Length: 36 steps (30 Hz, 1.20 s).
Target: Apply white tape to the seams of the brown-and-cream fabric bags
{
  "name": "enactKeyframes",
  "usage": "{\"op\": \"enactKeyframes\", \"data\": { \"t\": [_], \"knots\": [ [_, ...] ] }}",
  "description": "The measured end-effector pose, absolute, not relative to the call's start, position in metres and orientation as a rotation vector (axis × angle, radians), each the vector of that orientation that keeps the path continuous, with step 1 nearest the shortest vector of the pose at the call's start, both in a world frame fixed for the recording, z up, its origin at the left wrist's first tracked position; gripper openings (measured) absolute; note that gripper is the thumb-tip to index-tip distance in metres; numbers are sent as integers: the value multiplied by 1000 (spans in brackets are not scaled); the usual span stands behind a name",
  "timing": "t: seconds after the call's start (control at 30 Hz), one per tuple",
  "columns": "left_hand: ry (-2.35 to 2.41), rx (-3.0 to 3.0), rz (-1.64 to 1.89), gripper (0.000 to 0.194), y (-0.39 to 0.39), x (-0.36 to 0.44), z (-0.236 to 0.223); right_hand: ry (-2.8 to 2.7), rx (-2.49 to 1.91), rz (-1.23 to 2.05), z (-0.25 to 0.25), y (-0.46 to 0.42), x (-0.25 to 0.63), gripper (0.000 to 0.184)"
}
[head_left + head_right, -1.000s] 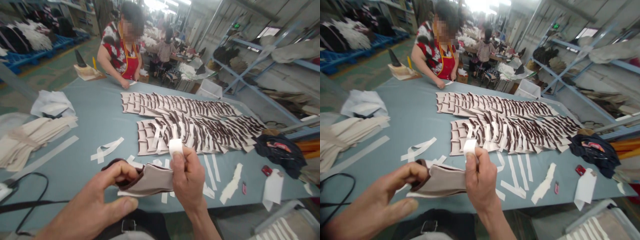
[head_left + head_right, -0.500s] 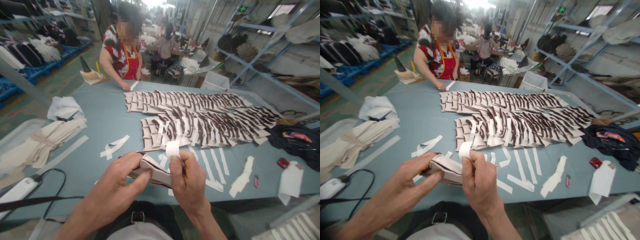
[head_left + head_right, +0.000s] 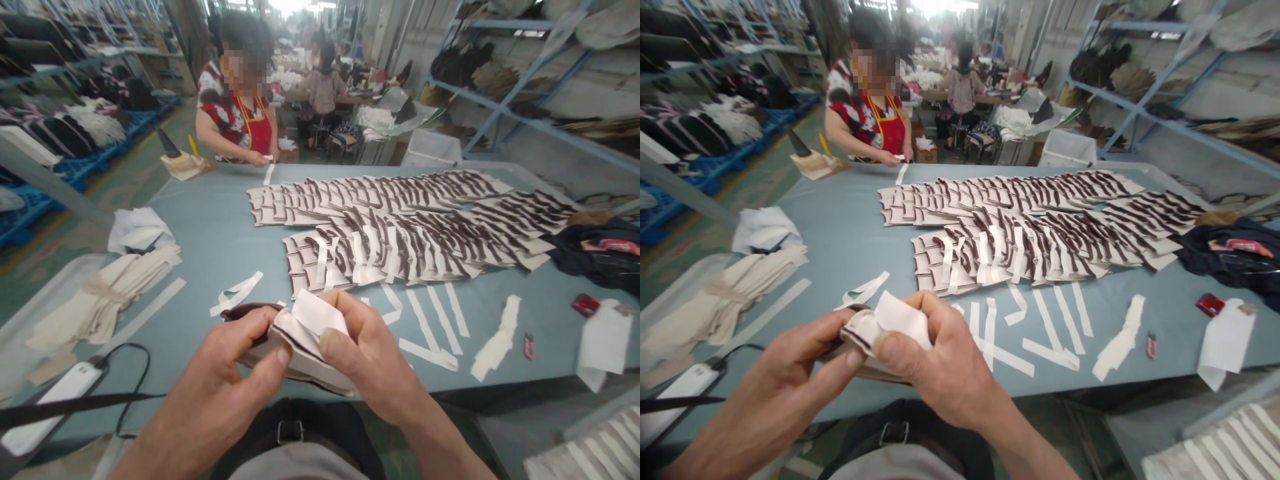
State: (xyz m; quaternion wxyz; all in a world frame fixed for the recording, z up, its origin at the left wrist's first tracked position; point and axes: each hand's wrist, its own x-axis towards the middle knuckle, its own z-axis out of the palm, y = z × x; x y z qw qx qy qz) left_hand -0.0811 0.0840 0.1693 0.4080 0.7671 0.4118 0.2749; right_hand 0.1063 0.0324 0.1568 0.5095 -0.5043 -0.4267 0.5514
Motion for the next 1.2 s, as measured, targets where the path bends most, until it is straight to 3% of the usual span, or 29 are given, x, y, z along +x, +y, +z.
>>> {"op": "enactKeyframes", "data": {
  "t": [0.2, 0.4, 0.77, 0.9, 1.03, 1.2],
  "knots": [
    [1067, 1869, 739, 18, 81, -87, 165, -1148, -1250, 1279, 161, 34, 99, 33],
    [1060, 1755, 620, 24, 73, -96, 163, -1279, -1358, 1203, 159, 33, 96, 31],
    [1002, 1768, 768, 29, 80, -93, 180, -1405, -1368, 798, 152, 26, 77, 18],
    [924, 1829, 758, 34, 98, -92, 200, -1485, -1384, 480, 168, 41, 80, 23],
    [855, 1933, 1010, 36, 122, -84, 214, -1507, -1340, 200, 187, 66, 82, 28],
    [832, 2018, 1304, 38, 133, -86, 208, -1531, -1314, 151, 193, 85, 72, 35]
  ]
}}
